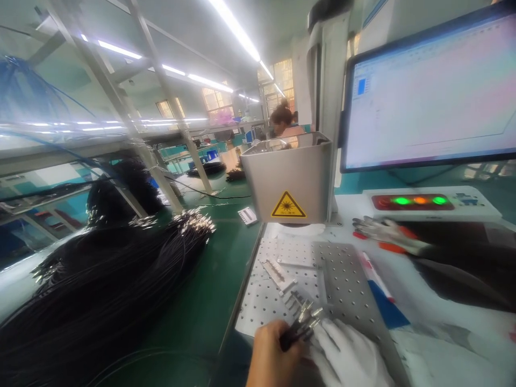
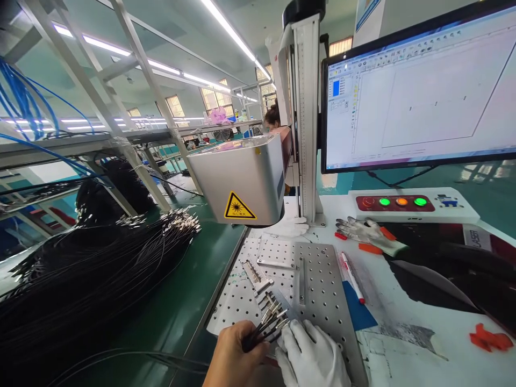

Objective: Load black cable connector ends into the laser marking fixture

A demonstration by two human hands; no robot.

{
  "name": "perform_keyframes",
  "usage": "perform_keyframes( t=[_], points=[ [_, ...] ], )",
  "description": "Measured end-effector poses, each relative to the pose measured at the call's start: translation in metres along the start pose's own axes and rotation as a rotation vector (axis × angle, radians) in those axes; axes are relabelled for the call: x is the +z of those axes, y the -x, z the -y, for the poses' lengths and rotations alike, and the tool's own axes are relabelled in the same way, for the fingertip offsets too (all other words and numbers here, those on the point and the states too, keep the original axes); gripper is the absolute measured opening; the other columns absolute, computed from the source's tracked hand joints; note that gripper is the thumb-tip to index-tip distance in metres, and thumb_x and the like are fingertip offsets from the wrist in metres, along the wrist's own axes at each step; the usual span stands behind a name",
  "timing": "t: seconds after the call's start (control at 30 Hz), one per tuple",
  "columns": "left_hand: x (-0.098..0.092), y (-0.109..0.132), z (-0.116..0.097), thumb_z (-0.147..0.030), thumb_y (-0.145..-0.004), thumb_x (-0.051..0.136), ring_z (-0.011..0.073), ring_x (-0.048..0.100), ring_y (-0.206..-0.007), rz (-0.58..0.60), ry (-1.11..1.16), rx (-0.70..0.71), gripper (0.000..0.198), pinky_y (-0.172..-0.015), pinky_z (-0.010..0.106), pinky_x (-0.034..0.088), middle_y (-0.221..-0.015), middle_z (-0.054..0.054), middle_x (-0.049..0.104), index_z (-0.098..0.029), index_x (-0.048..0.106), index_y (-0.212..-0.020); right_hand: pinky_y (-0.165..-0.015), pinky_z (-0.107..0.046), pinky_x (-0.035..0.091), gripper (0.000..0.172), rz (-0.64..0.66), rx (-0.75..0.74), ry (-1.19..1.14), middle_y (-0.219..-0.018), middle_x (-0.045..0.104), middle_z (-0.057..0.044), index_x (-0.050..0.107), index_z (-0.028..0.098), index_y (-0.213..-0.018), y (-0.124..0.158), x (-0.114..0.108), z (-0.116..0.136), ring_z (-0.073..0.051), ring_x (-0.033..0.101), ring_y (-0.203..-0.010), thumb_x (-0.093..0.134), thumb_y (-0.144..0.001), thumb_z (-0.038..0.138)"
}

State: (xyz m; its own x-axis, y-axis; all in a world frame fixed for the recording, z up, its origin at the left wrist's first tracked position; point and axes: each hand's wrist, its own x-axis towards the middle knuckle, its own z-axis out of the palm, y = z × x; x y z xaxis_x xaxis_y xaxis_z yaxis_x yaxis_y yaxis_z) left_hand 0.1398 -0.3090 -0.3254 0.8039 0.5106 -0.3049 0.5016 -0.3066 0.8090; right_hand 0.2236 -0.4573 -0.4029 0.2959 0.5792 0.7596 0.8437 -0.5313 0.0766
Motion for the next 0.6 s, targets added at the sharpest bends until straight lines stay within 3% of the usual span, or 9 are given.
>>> perform_keyframes(
  t=[0.3, 0.5, 0.6],
  points=[
    [-0.003, 0.000, -0.004, -0.018, -0.063, 0.059, 0.0148, 0.057, -0.056, 0.039, 0.173, -0.087, 0.012, -0.053, 0.023, 0.038, -0.050, -0.006, 0.047, -0.018, 0.049, -0.057, -0.065, -0.036, 0.041, 0.027, 0.111, 0.054, -0.049, -0.097, 0.068, 0.001, 0.070, 0.024, -0.096, 0.004, 0.007, 0.000, -0.022, 0.061, -0.083, 0.043, -0.091, 0.026],
    [-0.005, -0.002, -0.002, -0.022, -0.061, 0.060, 0.0125, 0.048, -0.060, 0.046, 0.114, -0.112, 0.007, -0.056, 0.023, 0.033, -0.052, -0.005, 0.045, -0.016, 0.056, -0.060, -0.062, -0.032, 0.045, 0.023, 0.059, -0.013, -0.028, -0.095, 0.068, -0.006, 0.070, 0.025, -0.095, 0.011, 0.016, -0.003, -0.024, 0.062, -0.079, 0.049, -0.086, 0.027],
    [-0.004, 0.000, -0.002, -0.026, -0.064, 0.062, 0.0130, 0.047, -0.065, 0.054, 0.065, -0.126, 0.012, -0.059, 0.024, 0.031, -0.057, -0.005, 0.046, -0.014, 0.062, -0.066, -0.063, -0.033, 0.047, 0.022, 0.062, 0.042, -0.031, -0.103, 0.067, -0.010, 0.071, 0.025, -0.096, 0.015, 0.017, 0.000, -0.026, 0.063, -0.080, 0.052, -0.086, 0.028]
  ],
)
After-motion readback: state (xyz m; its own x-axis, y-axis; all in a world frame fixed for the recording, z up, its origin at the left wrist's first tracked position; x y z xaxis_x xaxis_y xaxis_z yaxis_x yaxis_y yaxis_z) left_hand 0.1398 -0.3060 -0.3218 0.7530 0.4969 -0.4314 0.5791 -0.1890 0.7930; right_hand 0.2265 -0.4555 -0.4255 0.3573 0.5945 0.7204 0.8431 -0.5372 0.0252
